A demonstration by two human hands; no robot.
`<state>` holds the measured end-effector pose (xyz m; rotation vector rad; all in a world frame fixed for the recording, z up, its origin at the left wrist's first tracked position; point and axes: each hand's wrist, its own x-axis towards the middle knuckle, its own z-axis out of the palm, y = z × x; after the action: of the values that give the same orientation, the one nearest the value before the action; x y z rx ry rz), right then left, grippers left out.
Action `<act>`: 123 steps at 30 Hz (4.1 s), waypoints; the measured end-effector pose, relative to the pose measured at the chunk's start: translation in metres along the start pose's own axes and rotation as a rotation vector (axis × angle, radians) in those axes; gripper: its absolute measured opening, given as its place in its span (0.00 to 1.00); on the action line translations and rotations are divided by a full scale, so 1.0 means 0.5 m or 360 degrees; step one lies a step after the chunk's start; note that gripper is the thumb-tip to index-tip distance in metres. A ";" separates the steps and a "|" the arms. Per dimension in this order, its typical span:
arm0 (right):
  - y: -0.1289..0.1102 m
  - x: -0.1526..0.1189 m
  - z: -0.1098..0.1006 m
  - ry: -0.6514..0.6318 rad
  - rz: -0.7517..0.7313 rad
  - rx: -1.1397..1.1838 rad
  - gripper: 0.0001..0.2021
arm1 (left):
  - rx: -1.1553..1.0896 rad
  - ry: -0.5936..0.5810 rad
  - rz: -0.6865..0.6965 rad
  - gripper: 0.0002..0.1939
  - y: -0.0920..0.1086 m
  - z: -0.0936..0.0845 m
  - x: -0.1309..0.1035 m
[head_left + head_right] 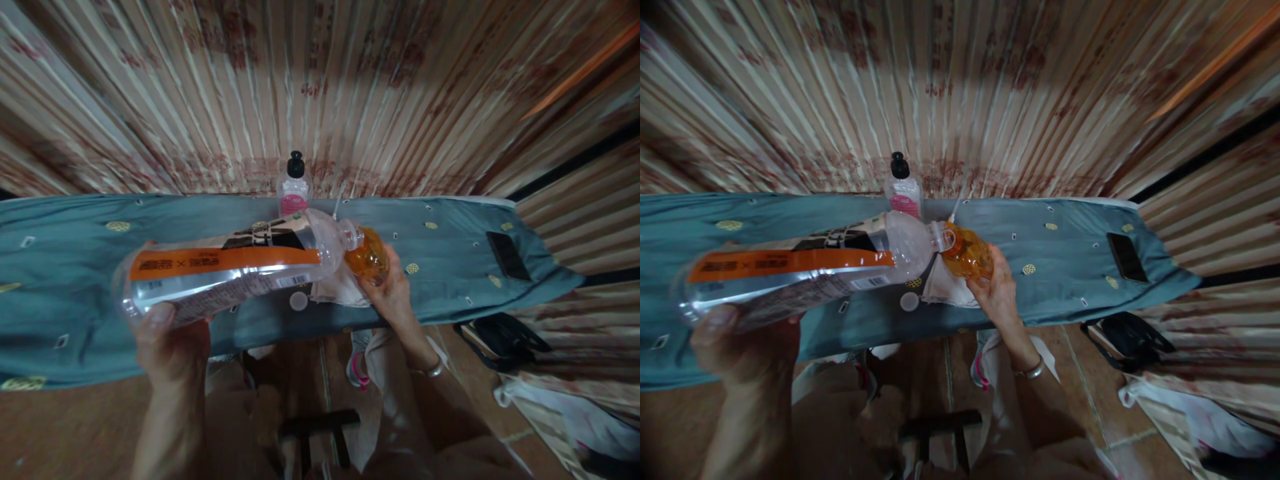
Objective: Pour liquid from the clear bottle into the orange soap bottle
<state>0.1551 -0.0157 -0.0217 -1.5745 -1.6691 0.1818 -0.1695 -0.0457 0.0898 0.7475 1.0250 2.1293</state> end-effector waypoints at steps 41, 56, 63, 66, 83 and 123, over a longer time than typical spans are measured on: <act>0.002 -0.001 -0.001 0.0007 -0.0045 -0.0012 0.43 | 0.0011 -0.0009 0.0012 0.43 -0.001 0.000 0.001; 0.000 -0.001 -0.002 -0.0008 -0.0019 -0.0001 0.44 | 0.0033 0.0013 -0.0006 0.39 0.004 0.006 -0.002; 0.000 -0.001 -0.001 0.0014 -0.0032 -0.0023 0.43 | -0.0030 0.0001 -0.0003 0.43 0.002 0.004 0.000; -0.001 -0.001 -0.002 0.0024 -0.0031 -0.0027 0.43 | -0.0024 -0.0020 -0.0012 0.44 0.001 0.003 0.000; 0.003 -0.002 0.000 0.0016 -0.0059 -0.0033 0.43 | 0.0032 0.0026 0.0001 0.43 0.007 0.009 -0.003; 0.004 -0.003 0.003 0.0028 -0.0075 -0.0028 0.43 | 0.0020 0.0008 0.0021 0.40 0.006 0.006 0.001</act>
<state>0.1555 -0.0159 -0.0242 -1.5435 -1.6968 0.1288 -0.1686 -0.0456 0.0939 0.7571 1.0399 2.1389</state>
